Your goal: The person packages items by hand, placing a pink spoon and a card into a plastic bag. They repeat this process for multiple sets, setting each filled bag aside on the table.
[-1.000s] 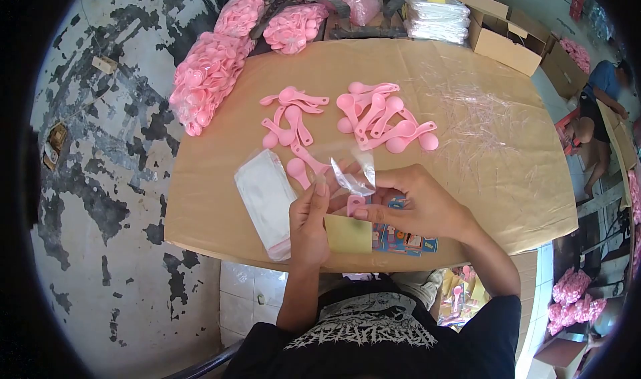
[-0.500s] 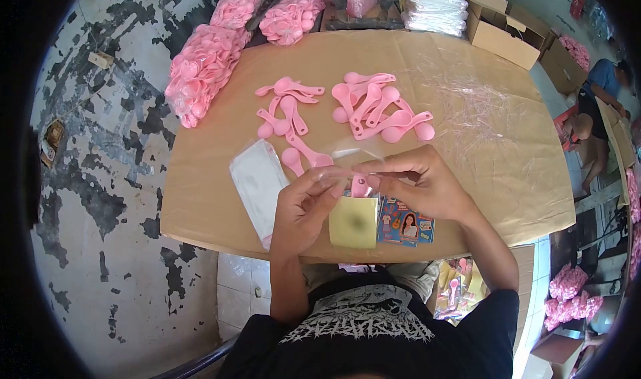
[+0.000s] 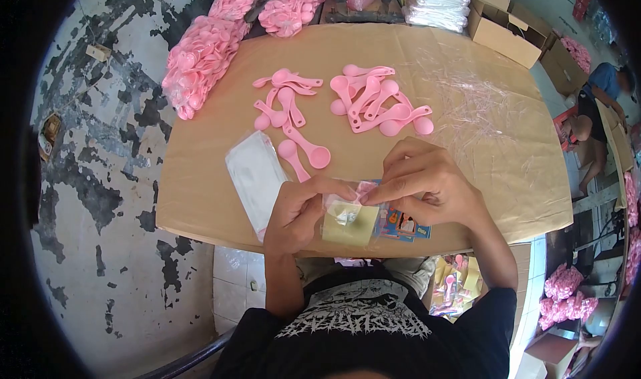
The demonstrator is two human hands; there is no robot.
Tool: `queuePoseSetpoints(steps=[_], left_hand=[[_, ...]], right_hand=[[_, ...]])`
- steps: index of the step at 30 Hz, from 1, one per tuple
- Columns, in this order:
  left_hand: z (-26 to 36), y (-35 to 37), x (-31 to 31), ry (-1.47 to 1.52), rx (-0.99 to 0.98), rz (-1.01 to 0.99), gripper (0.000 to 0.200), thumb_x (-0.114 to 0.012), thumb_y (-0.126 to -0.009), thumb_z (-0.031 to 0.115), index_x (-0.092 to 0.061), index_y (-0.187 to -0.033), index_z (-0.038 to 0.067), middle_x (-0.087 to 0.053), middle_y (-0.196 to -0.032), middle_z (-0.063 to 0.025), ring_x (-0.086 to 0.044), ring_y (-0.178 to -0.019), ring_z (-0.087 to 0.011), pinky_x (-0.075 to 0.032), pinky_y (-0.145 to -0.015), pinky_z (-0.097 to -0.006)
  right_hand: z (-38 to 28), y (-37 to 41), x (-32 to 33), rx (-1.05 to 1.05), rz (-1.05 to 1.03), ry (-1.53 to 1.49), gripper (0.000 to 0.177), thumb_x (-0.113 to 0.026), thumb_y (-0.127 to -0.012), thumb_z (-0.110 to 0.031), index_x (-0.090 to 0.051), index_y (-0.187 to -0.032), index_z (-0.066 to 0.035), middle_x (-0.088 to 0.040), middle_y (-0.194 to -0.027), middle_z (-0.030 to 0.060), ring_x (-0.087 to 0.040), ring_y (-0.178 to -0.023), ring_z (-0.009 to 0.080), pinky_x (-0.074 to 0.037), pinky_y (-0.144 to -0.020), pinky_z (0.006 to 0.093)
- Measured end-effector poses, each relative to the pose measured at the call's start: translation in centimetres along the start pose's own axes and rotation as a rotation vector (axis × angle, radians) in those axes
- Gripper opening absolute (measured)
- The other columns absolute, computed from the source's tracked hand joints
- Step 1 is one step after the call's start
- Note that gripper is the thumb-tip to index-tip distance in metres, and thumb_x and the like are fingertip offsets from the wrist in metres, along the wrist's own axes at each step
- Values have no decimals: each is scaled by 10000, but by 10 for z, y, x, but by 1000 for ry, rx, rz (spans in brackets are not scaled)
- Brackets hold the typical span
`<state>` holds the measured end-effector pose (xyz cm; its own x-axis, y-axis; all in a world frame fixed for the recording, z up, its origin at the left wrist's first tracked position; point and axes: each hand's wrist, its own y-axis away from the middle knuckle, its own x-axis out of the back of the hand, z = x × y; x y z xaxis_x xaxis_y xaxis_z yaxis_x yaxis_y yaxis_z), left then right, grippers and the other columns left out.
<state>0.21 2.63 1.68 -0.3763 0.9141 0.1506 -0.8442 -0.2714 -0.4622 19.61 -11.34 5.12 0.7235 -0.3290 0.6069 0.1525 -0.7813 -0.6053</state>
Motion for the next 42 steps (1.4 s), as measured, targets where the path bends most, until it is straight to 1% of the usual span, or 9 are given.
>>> queuePoseSetpoints(steps=[8, 14, 20, 24, 26, 29, 31, 35, 42], left_hand=[[-2, 2, 1, 230, 67, -36, 134, -442, -872, -37, -569, -863, 2, -568, -726, -39, -516, -595, -93, -408, -565, -235], [-5, 5, -11, 210, 177, 54, 184, -683, -853, 63, -510, -868, 4, -546, -778, -19, -561, -747, -37, -478, -560, -222], [9, 8, -17, 95, 235, -45, 280, -738, -819, 79, -504, -958, 16, -600, -950, -74, -641, -861, -153, -595, -722, -308], [38, 23, -1, 194, 227, 26, 328, -686, -849, 54, -563, -1152, 27, -606, -1226, -171, -596, -1134, -276, -505, -960, -369], [24, 54, 32, 21, 7, 74, 289, -649, -854, 19, -602, -1139, 17, -583, -1282, -182, -555, -1205, -304, -458, -1003, -403], [21, 88, 68, -340, 67, 305, 268, -633, -836, 0, -631, -1104, -1, -570, -1306, -187, -497, -1277, -329, -418, -1028, -426], [24, 96, 78, -670, 192, 339, 296, -634, -829, 9, -632, -1125, -3, -565, -1316, -184, -466, -1306, -345, -395, -1044, -433], [5, 104, 69, -748, 244, 249, 320, -632, -839, 35, -631, -1158, 7, -562, -1324, -163, -442, -1314, -368, -359, -1074, -440], [3, 108, 68, -759, 225, 266, 285, -650, -840, 73, -655, -1123, 35, -576, -1309, -141, -449, -1308, -359, -323, -1095, -478]], right_hand=[[-15, -8, 13, 76, -88, 196, 327, -657, -629, 3, -765, -896, -150, -630, -695, 29, -565, -717, 216, -473, -634, 334], [-21, -12, 26, -108, -75, 133, 269, -645, -681, 1, -701, -929, -85, -657, -794, 75, -643, -779, 248, -514, -677, 350], [-45, -13, 3, -545, -91, -97, 299, -725, -813, -105, -637, -1094, -52, -703, -914, 102, -702, -792, 209, -549, -687, 303], [-39, 11, 36, -601, -336, -113, 345, -760, -796, -131, -657, -1119, -70, -711, -952, 88, -708, -794, 207, -554, -705, 293], [-51, 19, 63, -747, -623, -79, 345, -775, -773, -100, -669, -1098, -53, -707, -967, 90, -704, -861, 228, -545, -730, 317], [-58, 27, 76, -691, -617, 105, 250, -729, -819, -214, -697, -1018, -66, -694, -1003, 88, -649, -943, 270, -490, -856, 381], [-50, 11, 56, -647, -468, 235, 215, -701, -841, -213, -695, -995, -64, -689, -995, 103, -644, -928, 283, -484, -843, 394], [-18, -41, -29, -487, -199, 175, 230, -637, -887, -258, -691, -944, -41, -676, -830, 146, -654, -789, 320, -496, -726, 434], [25, -89, -104, -519, -439, 147, 253, -653, -882, -248, -667, -886, 5, -659, -728, 155, -649, -662, 285, -496, -627, 392]])
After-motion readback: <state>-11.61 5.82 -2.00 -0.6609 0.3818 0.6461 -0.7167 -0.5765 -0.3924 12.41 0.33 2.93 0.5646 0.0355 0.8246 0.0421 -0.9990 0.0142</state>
